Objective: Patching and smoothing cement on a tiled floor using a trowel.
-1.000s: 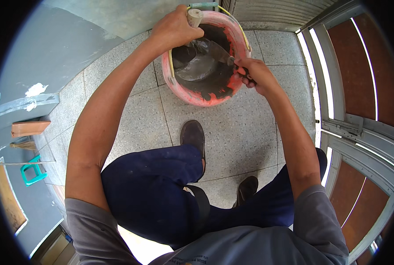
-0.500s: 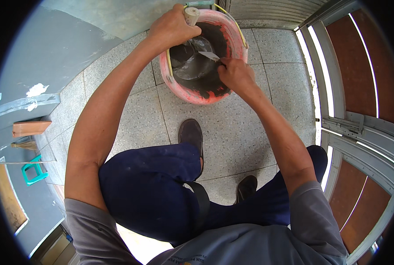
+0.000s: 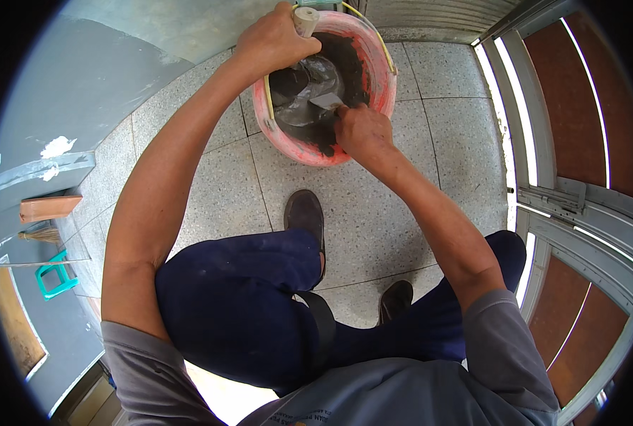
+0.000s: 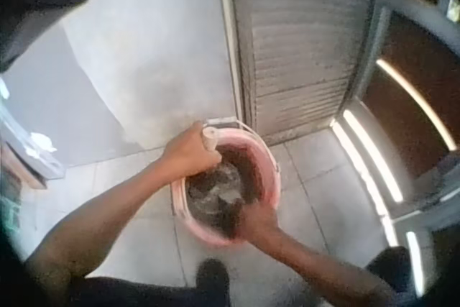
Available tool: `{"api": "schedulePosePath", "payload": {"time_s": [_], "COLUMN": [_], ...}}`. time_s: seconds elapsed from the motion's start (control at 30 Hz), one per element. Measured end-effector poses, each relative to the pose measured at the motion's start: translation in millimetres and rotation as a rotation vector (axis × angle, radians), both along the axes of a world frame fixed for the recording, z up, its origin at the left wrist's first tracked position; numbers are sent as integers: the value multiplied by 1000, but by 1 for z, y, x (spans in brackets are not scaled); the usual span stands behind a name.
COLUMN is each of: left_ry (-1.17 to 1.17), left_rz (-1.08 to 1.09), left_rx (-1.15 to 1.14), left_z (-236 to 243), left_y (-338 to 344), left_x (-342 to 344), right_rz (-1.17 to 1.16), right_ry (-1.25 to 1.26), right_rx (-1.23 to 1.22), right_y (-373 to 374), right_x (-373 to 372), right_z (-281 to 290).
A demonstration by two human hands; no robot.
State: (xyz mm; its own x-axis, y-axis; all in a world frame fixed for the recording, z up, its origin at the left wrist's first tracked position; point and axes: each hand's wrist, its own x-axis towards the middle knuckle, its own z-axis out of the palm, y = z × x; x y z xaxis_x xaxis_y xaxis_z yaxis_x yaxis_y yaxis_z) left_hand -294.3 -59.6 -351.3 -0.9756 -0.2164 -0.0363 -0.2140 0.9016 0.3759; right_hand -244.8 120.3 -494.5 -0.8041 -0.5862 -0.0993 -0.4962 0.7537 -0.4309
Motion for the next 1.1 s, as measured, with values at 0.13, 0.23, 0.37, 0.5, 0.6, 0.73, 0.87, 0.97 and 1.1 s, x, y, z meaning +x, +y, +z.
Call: {"api": "schedulePosePath", "payload": {"time_s": [0.13, 0.23, 0.37, 0.5, 0.6, 0.73, 0.87, 0.97, 1.1], "left_ry": [12, 28, -34, 12, -20, 0, 6, -5, -11], "left_rz": [-2, -19, -10, -34, -88, -76, -92, -67, -69], "left_rx": [0, 11, 10, -62, -87, -126, -104, -101, -92], "left_z": [-3, -6, -1, -11, -27, -28, -32, -33, -34], "left_y": [5, 7, 2, 4, -8, -23, -22, -32, -36], "left_x": [-2, -2, 1, -11, -20, -19, -29, -27, -29], "right_rz": [-101, -119, -17, -164, -130, -191, -453, -529, -546], "right_ry": [3, 43, -20, -31, -80, -222, -700, -934, -939], "right_rx": [-29, -6, -16, -119, -29, -245, -717, -736, -820], "right_y": [0, -6, -5, 4, 1, 15, 38, 47, 51], "right_x": [-10, -2, 17, -1, -3, 6, -8, -14, -13], "right_z": [-2, -20, -4, -5, -21, 3, -26, -11, -4]}}
